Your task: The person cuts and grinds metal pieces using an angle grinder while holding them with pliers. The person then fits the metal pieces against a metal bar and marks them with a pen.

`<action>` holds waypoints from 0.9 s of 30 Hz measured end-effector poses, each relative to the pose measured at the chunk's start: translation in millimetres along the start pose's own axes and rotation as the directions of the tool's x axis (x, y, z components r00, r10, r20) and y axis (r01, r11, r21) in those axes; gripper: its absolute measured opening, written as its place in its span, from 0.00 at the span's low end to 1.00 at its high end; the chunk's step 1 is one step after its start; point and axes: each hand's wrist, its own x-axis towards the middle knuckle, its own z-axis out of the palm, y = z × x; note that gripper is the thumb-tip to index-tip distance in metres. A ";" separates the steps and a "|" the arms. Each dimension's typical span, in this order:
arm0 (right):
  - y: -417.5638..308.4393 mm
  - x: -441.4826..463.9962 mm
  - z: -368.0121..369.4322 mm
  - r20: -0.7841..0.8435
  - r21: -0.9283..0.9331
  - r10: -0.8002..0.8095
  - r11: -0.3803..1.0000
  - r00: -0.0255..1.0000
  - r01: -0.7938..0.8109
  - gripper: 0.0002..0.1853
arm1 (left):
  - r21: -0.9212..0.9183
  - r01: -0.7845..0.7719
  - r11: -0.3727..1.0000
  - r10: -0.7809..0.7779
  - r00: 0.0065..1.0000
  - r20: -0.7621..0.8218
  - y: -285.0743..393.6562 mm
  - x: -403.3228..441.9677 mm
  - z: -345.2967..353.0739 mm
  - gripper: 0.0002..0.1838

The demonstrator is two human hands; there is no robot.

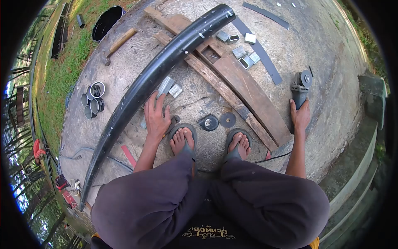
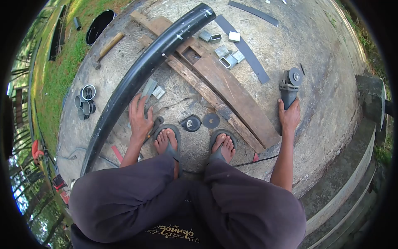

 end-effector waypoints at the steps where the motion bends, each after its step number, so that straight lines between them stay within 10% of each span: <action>1: 4.8 2.2 3.0 0.011 -0.001 -0.007 1.000 1.000 0.007 0.48 | 0.009 0.017 1.000 -0.017 1.000 0.002 -0.8 -1.5 -1.3 0.27; 15: 35.1 -21.2 14.5 -0.037 0.127 -0.054 0.990 0.998 0.058 0.47 | 0.125 -0.198 0.972 0.186 0.978 0.098 12.1 33.1 25.3 0.36; 27: 15.5 -39.6 10.4 -0.246 0.167 -0.070 0.979 0.967 0.113 0.39 | 0.045 -0.014 0.999 0.013 0.999 0.033 -5.8 20.1 33.1 0.42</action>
